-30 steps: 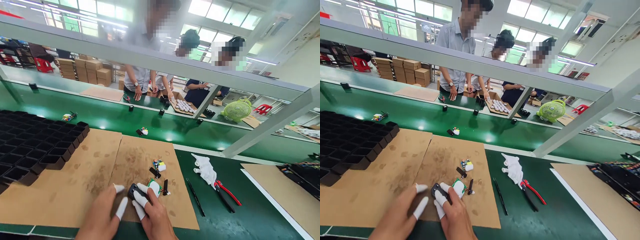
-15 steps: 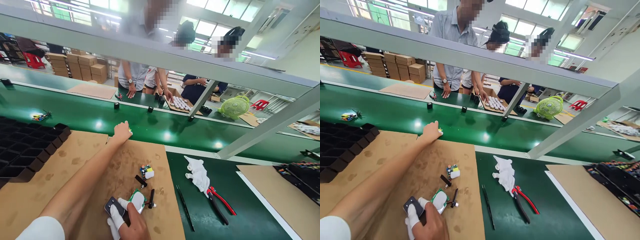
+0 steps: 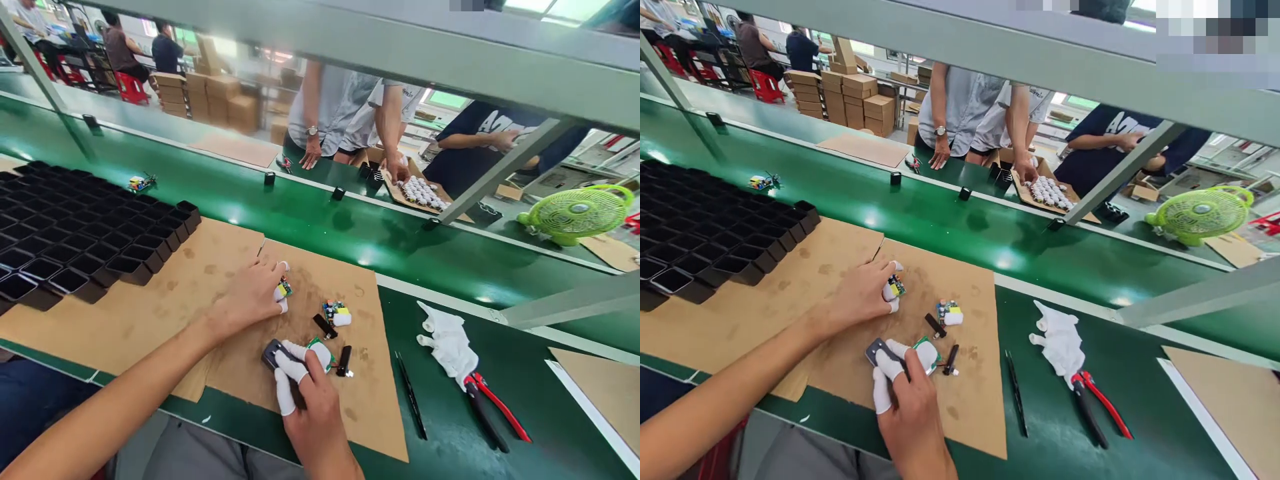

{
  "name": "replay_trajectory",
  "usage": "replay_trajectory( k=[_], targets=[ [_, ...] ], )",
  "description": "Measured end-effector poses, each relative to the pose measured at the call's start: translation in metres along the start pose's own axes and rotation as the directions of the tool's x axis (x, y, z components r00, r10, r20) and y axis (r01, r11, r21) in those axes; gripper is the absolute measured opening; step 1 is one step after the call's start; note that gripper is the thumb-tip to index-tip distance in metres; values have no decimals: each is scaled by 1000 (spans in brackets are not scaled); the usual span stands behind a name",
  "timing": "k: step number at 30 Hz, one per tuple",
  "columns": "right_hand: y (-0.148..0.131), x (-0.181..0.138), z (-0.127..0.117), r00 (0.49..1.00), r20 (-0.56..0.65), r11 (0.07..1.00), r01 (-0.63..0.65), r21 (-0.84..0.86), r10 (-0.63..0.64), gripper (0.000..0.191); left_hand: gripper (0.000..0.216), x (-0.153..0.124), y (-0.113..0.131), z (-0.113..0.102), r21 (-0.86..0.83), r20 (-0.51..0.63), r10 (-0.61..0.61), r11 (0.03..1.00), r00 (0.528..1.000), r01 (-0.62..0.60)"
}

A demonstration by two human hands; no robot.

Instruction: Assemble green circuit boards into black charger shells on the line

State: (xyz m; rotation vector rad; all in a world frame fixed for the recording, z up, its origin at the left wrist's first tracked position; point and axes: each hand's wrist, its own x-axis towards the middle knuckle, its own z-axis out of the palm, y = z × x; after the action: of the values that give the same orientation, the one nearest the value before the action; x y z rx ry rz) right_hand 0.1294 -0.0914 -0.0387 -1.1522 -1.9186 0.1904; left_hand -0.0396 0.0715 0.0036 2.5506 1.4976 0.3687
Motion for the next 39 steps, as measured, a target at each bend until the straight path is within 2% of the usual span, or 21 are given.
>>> replay_trajectory(
  k=[2, 6, 10, 12, 16, 20, 23, 28, 31, 32, 33, 34, 35, 36, 37, 38, 39],
  targets=[
    [1, 0, 0, 1000, 24, 1000, 1, 0, -1, 34, 37, -11, -5, 8, -7, -11, 22, 1000, 1000, -22],
    [-7, 2, -4, 998, 65, 999, 2, 34, -4, 49, 38, -10, -14, 17, -34, -43, 46, 998, 998, -47],
    [-28, 4, -1, 1000, -23, 998, 18, 65, -17, 63, 39, -8, -20, 21, -54, -54, 70, 996, 996, -73],
    [-33, 2, 6, 1000, -9, 999, -2, 50, 2, 63, 40, -8, -22, 22, -63, -53, 76, 995, 996, -79],
    [-33, -4, 19, 995, 61, 996, -79, 44, 76, 52, 41, -9, -24, 22, -69, -52, 76, 994, 996, -80],
    [-39, -1, 15, 999, -13, 993, -37, 110, 39, 59, 38, -10, -23, 21, -67, -63, 85, 994, 994, -89],
    [-42, 1, 10, 997, -68, 996, -13, 88, 19, 67, 39, -11, -23, 22, -67, -74, 93, 993, 993, -98],
    [-29, -12, 16, 991, 85, 992, -109, 68, 103, 54, 37, -11, -26, 27, -62, -92, 94, 993, 991, -100],
    [-27, -14, 23, 976, 67, 961, -218, 172, 209, 36, 36, -11, -27, 29, -52, -101, 95, 994, 990, -100],
    [-29, -12, 23, 952, 27, 920, -300, 253, 304, 28, 36, -11, -28, 30, -50, -106, 97, 993, 990, -102],
    [-33, -8, 23, 900, -20, 841, -400, 364, 436, 22, 35, -11, -28, 31, -49, -111, 99, 993, 989, -105],
    [-38, -4, 21, 806, -54, 715, -490, 498, 589, 20, 34, -11, -28, 31, -50, -119, 101, 993, 988, -108],
    [-44, 2, 18, 675, -56, 545, -540, 641, 735, 25, 33, -11, -27, 32, -52, -127, 104, 992, 986, -111],
    [-50, 7, 14, 533, -18, 353, -535, 767, 846, 32, 33, -11, -27, 33, -56, -136, 106, 992, 985, -114],
    [-56, 12, 9, 414, 55, 170, -487, 857, 909, 40, 33, -11, -27, 33, -62, -145, 108, 991, 984, -117],
    [-62, 16, 4, 335, 143, 13, -424, 906, 931, 45, 33, -11, -27, 34, -68, -152, 110, 990, 982, -121],
    [-66, 19, -1, 289, 224, -108, -367, 924, 931, 48, 33, -11, -27, 35, -74, -158, 112, 989, 981, -125]
  ],
)
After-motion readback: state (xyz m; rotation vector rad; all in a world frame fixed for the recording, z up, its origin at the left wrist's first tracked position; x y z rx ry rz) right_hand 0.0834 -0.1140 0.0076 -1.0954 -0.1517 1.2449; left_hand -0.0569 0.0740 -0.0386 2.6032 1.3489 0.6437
